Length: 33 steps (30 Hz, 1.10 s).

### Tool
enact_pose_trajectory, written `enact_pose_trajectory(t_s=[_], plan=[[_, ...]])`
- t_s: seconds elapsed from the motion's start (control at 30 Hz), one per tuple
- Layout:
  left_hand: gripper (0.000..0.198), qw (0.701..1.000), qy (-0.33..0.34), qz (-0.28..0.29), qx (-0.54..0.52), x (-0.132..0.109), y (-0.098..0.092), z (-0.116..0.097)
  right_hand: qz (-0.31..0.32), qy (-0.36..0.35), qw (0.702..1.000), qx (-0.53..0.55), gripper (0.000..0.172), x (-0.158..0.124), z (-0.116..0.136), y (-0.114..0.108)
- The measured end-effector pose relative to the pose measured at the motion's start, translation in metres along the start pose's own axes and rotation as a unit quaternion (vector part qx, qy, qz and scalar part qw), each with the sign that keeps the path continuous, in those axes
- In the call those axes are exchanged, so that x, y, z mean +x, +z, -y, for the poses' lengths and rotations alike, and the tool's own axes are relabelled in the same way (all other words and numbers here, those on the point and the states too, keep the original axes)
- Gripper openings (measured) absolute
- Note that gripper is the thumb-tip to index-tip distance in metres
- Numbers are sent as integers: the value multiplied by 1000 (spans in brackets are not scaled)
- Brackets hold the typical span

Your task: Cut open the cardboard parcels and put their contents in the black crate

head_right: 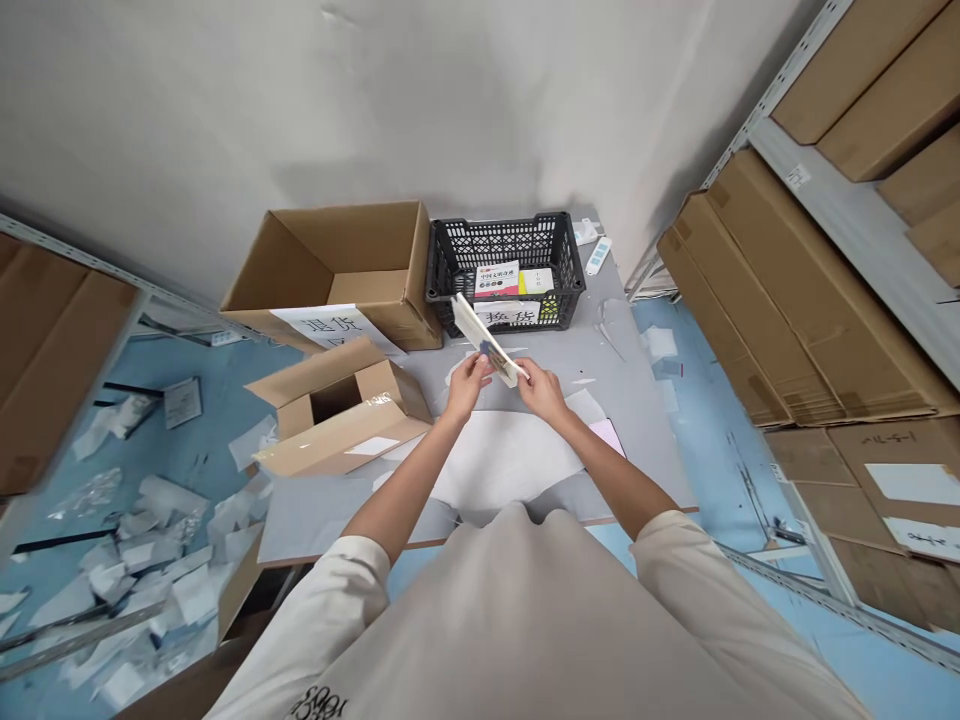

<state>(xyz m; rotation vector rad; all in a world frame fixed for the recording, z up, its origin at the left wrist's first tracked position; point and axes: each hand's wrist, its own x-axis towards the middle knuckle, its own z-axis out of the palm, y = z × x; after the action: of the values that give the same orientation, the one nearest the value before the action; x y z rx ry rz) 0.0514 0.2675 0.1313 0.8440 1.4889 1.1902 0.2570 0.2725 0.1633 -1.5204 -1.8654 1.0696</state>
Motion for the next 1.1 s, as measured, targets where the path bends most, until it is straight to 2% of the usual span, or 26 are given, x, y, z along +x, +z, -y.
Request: enact_pose_trajectory(t_s=[0.1,0.23,0.3,0.4,0.43,0.53,0.6,0.67,0.77,0.83,0.9,0.97,1.0,1.1], plan=[[48,999,-14,-26,-30,3,6,-7,46,-58,995,-70,44,-16,9,10],[42,998,-26,-48,-42,0,-7,-1,86,-93,989,-71,41,-26,8,20],[44,998,-32,-32,-51,-6,-19,4,48,-70,995,-51,41,-24,1,21],[49,998,-39,4,-51,-17,-36,10,-47,7,999,-8,44,-14,-12,18],[50,998,-39,14,-48,-21,-40,12,-56,41,997,21,44,-11,-17,17],[48,998,-41,33,-35,-31,-49,17,-33,126,982,140,39,-7,-29,15],[44,997,-50,35,-35,-34,-52,20,-31,146,967,205,36,-10,-32,14],[37,997,-65,28,-37,-35,-54,22,-42,139,956,255,41,-16,-31,14],[27,997,-65,-47,-2,-36,-52,23,-51,116,942,312,53,-23,-24,16],[26,995,-48,-89,22,-38,-46,21,-64,99,943,311,55,-25,-17,20],[30,998,-43,-51,6,-43,-37,19,-82,80,955,273,53,-27,-10,26],[39,996,-59,40,-45,-48,-25,16,-92,56,970,216,48,-31,-4,31],[45,993,-69,65,-70,-51,-19,15,-91,40,977,188,45,-34,-2,34],[52,988,-74,73,-117,-58,-8,12,-75,-32,991,109,36,-47,4,41]])
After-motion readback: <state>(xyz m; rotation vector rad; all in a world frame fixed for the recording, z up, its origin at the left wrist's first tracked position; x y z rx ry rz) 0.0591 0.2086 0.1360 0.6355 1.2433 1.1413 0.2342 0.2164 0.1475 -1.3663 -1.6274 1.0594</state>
